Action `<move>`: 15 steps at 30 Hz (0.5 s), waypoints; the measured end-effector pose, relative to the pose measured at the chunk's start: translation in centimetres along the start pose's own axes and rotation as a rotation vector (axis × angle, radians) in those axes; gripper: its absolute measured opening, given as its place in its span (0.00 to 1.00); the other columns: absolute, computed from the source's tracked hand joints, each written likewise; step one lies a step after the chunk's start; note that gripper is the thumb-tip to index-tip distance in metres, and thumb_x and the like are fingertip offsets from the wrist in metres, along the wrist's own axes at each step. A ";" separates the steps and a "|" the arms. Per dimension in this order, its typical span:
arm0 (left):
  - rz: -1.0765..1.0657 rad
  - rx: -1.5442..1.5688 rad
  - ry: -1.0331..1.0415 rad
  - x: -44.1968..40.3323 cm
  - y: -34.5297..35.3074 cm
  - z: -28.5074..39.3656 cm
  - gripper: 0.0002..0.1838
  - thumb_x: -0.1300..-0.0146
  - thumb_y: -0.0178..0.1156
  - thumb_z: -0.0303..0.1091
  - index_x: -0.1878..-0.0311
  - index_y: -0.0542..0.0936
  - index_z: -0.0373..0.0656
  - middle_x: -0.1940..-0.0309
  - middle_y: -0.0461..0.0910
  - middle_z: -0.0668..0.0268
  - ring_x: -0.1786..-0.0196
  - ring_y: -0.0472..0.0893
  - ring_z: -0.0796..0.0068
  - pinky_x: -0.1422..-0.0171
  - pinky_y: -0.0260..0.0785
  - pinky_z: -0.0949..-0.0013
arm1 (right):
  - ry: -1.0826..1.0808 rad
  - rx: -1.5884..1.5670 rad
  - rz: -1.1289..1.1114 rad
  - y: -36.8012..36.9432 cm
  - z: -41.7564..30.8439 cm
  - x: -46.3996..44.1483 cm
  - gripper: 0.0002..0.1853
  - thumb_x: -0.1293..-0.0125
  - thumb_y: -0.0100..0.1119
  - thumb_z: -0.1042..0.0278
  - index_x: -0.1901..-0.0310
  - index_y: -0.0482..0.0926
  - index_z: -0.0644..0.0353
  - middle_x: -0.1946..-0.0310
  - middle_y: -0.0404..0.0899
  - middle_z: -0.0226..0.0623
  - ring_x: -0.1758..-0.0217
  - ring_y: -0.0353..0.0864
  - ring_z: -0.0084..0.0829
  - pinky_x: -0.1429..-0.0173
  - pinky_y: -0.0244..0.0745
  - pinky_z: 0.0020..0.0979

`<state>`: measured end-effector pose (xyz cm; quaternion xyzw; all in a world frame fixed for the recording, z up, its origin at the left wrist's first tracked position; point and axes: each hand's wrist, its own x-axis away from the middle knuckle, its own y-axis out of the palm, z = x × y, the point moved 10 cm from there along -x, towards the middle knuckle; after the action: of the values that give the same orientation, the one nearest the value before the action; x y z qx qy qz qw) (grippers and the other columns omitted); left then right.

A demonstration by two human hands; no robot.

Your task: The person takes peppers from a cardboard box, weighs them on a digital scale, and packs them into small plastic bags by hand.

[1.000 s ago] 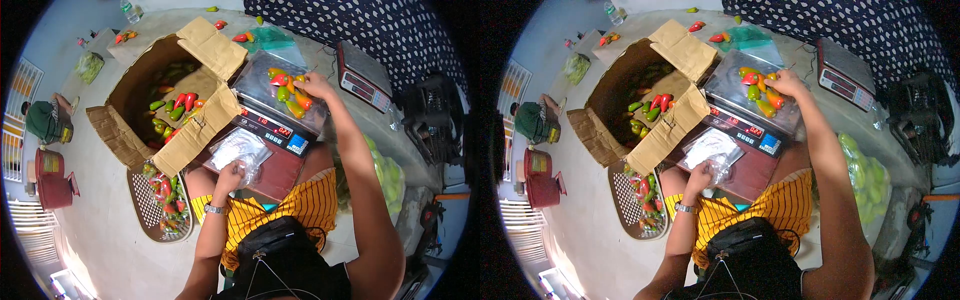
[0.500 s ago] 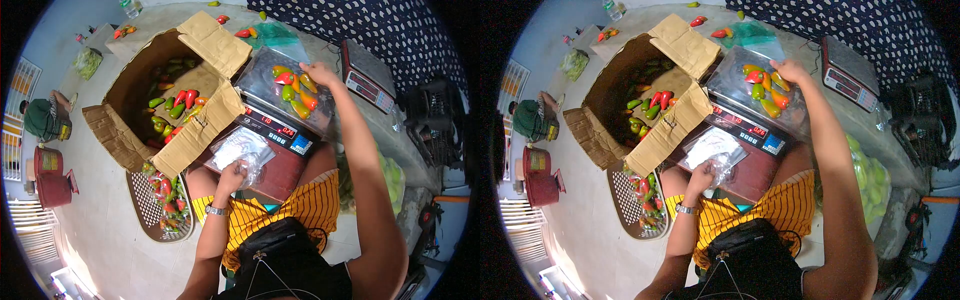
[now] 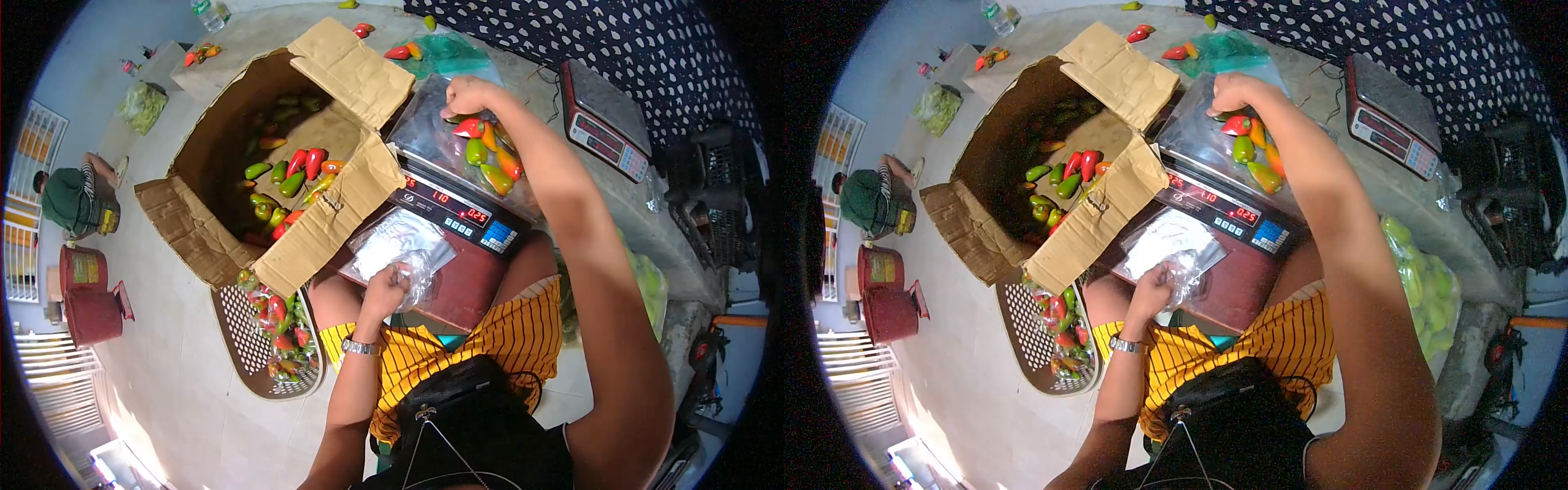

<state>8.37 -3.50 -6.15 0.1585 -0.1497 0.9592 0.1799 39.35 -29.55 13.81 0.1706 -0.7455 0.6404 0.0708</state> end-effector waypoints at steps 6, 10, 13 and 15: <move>0.031 -0.026 0.036 0.1 -0.1 1.0 0.15 0.37 0.64 0.27 0.47 0.84 0.41 0.78 0.74 0.71 0.74 0.70 0.82 0.69 0.64 0.70 | -0.007 -0.385 0.207 -2.5 1.6 0.0 0.29 0.29 0.61 0.38 0.49 0.87 0.61 0.49 0.87 0.47 0.44 0.85 0.45 0.37 0.77 0.41; 0.047 0.011 0.036 0.1 -0.3 1.3 0.14 0.37 0.64 0.27 0.48 0.84 0.40 0.79 0.72 0.73 0.75 0.69 0.83 0.69 0.62 0.71 | -0.032 -0.845 0.398 -4.4 3.6 0.6 0.27 0.25 0.58 0.41 0.50 0.84 0.62 0.53 0.87 0.45 0.45 0.86 0.40 0.38 0.77 0.39; 0.035 0.025 0.020 0.3 -0.2 1.9 0.13 0.37 0.64 0.27 0.49 0.84 0.40 0.79 0.70 0.75 0.75 0.68 0.84 0.70 0.61 0.72 | -0.248 -1.595 0.381 -6.7 1.7 6.9 0.22 0.22 0.57 0.47 0.49 0.78 0.61 0.58 0.83 0.39 0.55 0.85 0.30 0.55 0.81 0.31; 0.032 0.009 0.016 0.3 -0.1 1.7 0.12 0.37 0.64 0.27 0.50 0.84 0.40 0.80 0.69 0.75 0.76 0.67 0.83 0.70 0.61 0.71 | -0.280 -1.853 0.345 -4.8 0.3 10.6 0.19 0.21 0.56 0.52 0.46 0.77 0.62 0.58 0.82 0.39 0.59 0.84 0.28 0.62 0.80 0.26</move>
<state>8.62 -3.86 -4.50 0.1493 -0.1466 0.9638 0.1650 31.18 -32.21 21.70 0.0093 -0.9732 -0.2298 -0.0076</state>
